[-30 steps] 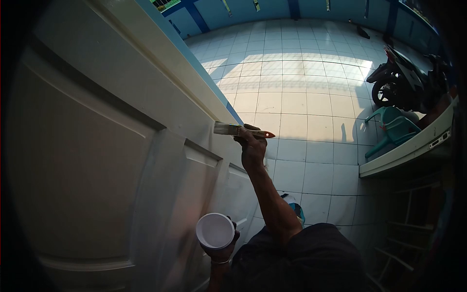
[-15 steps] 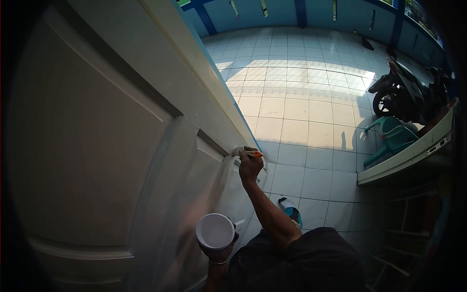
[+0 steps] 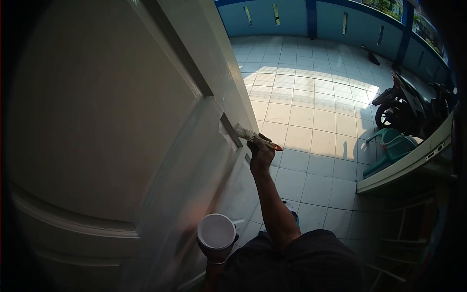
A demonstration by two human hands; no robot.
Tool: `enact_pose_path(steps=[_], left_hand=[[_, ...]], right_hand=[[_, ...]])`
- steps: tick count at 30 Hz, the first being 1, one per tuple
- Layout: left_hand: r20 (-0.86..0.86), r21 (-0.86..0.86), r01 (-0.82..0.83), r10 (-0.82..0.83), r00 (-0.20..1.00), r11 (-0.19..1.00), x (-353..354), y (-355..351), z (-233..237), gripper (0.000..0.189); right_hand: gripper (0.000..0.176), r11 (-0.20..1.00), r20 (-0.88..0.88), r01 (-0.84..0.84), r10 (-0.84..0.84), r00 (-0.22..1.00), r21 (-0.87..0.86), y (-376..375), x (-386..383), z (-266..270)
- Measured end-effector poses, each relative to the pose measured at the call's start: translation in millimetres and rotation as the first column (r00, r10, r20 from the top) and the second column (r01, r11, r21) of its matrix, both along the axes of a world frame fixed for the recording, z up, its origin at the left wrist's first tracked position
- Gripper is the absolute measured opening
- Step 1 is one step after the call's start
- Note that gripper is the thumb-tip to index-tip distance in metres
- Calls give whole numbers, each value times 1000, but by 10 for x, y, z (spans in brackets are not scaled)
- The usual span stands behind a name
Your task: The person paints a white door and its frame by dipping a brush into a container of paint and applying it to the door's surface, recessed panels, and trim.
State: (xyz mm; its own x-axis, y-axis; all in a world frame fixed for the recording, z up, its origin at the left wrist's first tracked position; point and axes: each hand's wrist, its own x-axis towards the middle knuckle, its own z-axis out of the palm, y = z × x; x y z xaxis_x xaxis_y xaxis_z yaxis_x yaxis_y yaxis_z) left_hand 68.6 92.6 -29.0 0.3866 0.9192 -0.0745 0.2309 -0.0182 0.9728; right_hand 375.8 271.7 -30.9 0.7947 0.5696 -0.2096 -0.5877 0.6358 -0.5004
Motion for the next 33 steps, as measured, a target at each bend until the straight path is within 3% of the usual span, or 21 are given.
enact_pose_path(steps=[5, 8, 11, 13, 15, 18, 21, 23, 24, 25, 26, 27, 29, 33], left_hand=[[-13, 1, -7, 7, 1000, 1000, -112, -27, -16, 58], [-14, 4, -4, 5, 1000, 1000, -134, -26, -25, 59], [-17, 9, 0, 0, 1000, 1000, -126, -8, -37, 60], [-13, 7, 5, -5, 1000, 1000, -114, -8, -49, 60], [-11, 13, 12, -12, 1000, 1000, -79, 32, -30, 61], [-12, 17, 21, -21, 1000, 1000, -28, 65, -33, 62], [-15, 25, 28, -28, 1000, 999, 25, 105, -24, 63], [-16, 26, 35, -34, 999, 999, 60, 123, -26, 63], [-16, 27, 38, -37, 999, 999, 79, 134, -32, 64], [-14, 29, 41, -40, 999, 999, 91, 139, -34, 64], [-14, 30, 41, -41, 999, 999, 89, 144, -30, 64], [-16, 33, 42, -41, 999, 999, 91, 150, -29, 65], [-20, 35, 41, -41, 999, 999, 88, 139, -32, 65], [-14, 44, 45, -44, 999, 998, 77, 123, -52, 66]], right_hand=[[28, 922, -153, 68, -135, 979, -381, -93, -58, -1215], [25, 803, 30, 152, -165, 986, -577, -120, -66, -1441], [27, 848, 224, 179, -73, 972, -499, -38, -36, -1068], [32, 869, 334, 229, -79, 939, -439, 55, 4, -537], [28, 934, 352, 212, -103, 930, -287, 83, 19, 2], [31, 986, 234, 153, -131, 963, -74, -29, 106, 645], [24, 997, 88, 68, -71, 994, 38, -58, 229, 663], [13, 998, 20, -10, 9, 1000, 63, 90, 278, 30], [7, 995, -38, -73, 76, 996, 67, 77, 273, -229], [7, 997, -63, -66, 64, 996, -35, 93, 262, -599], [12, 968, -118, 22, -53, 992, -250, 30, 197, -632], [20, 926, -71, 87, -121, 990, -368, -14, 178, -785], [23, 852, 182, 231, -163, 970, -470, -7, 146, -921], [27, 889, 384, 212, -45, 922, -406, 72, 45, 150]])
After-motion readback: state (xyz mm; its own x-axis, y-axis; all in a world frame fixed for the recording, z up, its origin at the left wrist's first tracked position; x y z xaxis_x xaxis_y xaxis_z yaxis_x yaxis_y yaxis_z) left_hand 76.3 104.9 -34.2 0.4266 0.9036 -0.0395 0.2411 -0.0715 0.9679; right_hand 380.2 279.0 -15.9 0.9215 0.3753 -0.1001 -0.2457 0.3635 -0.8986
